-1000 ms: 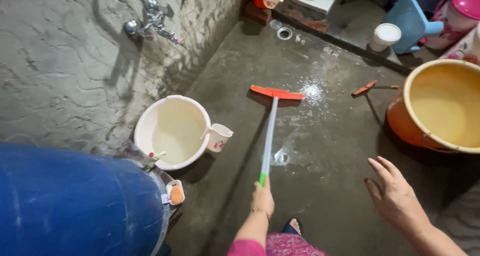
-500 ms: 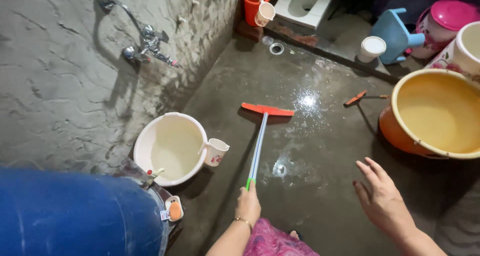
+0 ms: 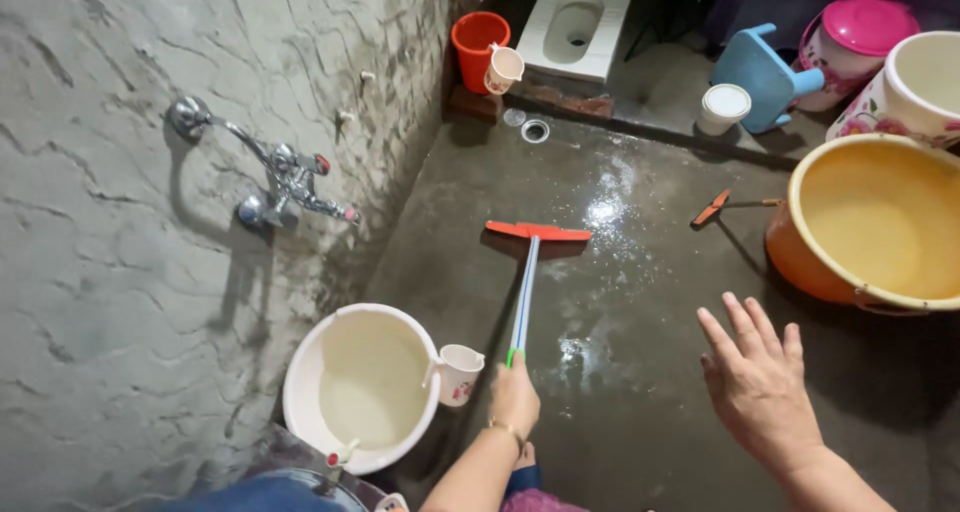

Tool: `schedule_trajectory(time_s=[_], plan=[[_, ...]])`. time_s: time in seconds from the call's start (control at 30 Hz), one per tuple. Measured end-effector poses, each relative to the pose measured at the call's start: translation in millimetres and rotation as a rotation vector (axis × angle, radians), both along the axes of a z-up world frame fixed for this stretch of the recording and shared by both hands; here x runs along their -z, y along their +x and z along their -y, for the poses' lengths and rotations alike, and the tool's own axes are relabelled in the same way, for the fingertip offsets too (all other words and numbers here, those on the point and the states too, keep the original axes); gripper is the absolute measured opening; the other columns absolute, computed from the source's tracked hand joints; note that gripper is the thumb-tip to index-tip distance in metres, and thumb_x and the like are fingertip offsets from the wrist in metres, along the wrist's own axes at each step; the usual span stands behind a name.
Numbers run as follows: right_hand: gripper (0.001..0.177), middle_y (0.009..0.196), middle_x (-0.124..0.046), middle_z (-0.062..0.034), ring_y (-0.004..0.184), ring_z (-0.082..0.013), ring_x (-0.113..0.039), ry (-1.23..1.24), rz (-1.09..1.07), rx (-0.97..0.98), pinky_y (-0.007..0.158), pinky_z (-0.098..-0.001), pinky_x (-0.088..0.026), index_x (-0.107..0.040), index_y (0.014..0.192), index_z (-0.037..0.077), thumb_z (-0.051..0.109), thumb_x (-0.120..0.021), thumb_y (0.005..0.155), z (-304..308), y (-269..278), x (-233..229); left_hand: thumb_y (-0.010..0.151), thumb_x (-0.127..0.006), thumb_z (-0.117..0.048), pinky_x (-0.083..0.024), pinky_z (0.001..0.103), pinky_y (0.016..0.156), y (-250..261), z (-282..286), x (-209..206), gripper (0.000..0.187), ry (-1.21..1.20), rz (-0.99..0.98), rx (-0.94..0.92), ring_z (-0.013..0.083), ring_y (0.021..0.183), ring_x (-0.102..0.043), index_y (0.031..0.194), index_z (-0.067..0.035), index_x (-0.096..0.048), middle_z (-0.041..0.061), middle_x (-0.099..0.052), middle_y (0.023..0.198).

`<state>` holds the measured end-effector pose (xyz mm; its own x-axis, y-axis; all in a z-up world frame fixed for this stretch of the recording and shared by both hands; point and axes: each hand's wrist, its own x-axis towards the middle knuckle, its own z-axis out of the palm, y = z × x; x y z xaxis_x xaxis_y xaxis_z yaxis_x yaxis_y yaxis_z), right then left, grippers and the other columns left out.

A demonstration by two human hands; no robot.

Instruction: The person uses a squeegee to push water across a bathroom floor toward a drain, moving buckets and containers to reach different areas. They then use a hose to spray down the floor and walls before squeegeeing the remaining water into the drain.

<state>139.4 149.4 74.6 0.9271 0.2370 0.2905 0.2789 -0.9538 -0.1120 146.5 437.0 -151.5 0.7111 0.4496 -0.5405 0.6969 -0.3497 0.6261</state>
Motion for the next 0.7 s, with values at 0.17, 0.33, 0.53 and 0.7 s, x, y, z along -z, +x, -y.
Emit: schedule_trajectory(time_s=[0.17, 0.33, 0.53, 0.7], plan=[[0.058, 0.16, -0.04, -0.0145, 0.151, -0.0329, -0.036, -0.043, 0.056, 0.061, 0.12, -0.0676, -0.024, -0.049, 0.146, 0.017, 0.027, -0.057, 0.089, -41.3, 17.7, -16.1, 0.106, -0.047, -0.022, -0.054, 0.052, 0.095, 2.9, -10.5, -85.9, 0.044, 0.164, -0.117, 0.408, 0.0427, 0.111, -0.066, 0.148, -0.014, -0.04, 0.021, -0.062, 0.125], [0.059, 0.16, -0.041, -0.0148, 0.151, -0.033, -0.036, -0.022, 0.067, 0.122, 0.12, -0.0682, -0.023, -0.05, 0.147, 0.016, 0.027, -0.057, 0.089, -68.6, 20.8, -27.0, 0.095, -0.055, -0.008, -0.057, 0.049, 0.092, 78.6, 33.8, -101.3, 0.05, 0.18, 0.014, 0.566, 0.0427, 0.111, -0.066, 0.142, 0.002, -0.042, 0.027, -0.06, 0.126], [0.058, 0.159, -0.043, -0.0153, 0.148, -0.0331, -0.039, -0.001, 0.112, 0.142, 0.117, -0.0686, -0.028, -0.05, 0.146, 0.016, 0.027, -0.059, 0.089, -74.9, 4.3, -46.0, 0.107, -0.045, -0.021, -0.056, 0.05, 0.091, 72.9, 3.3, -128.9, 0.033, 0.05, -0.048, 0.346, 0.0426, 0.108, -0.068, 0.132, -0.001, -0.055, 0.024, -0.067, 0.121], [0.06, 0.158, -0.043, -0.0152, 0.148, -0.0327, -0.039, -0.025, 0.097, 0.132, 0.117, -0.0685, -0.029, -0.049, 0.145, 0.016, 0.027, -0.06, 0.087, -69.1, 1.3, -30.5, 0.098, -0.045, -0.002, -0.059, 0.051, 0.084, -7.9, -41.3, -84.3, 0.055, 0.175, 0.01, 0.614, 0.0428, 0.102, -0.068, 0.151, -0.003, -0.032, 0.027, -0.055, 0.123]])
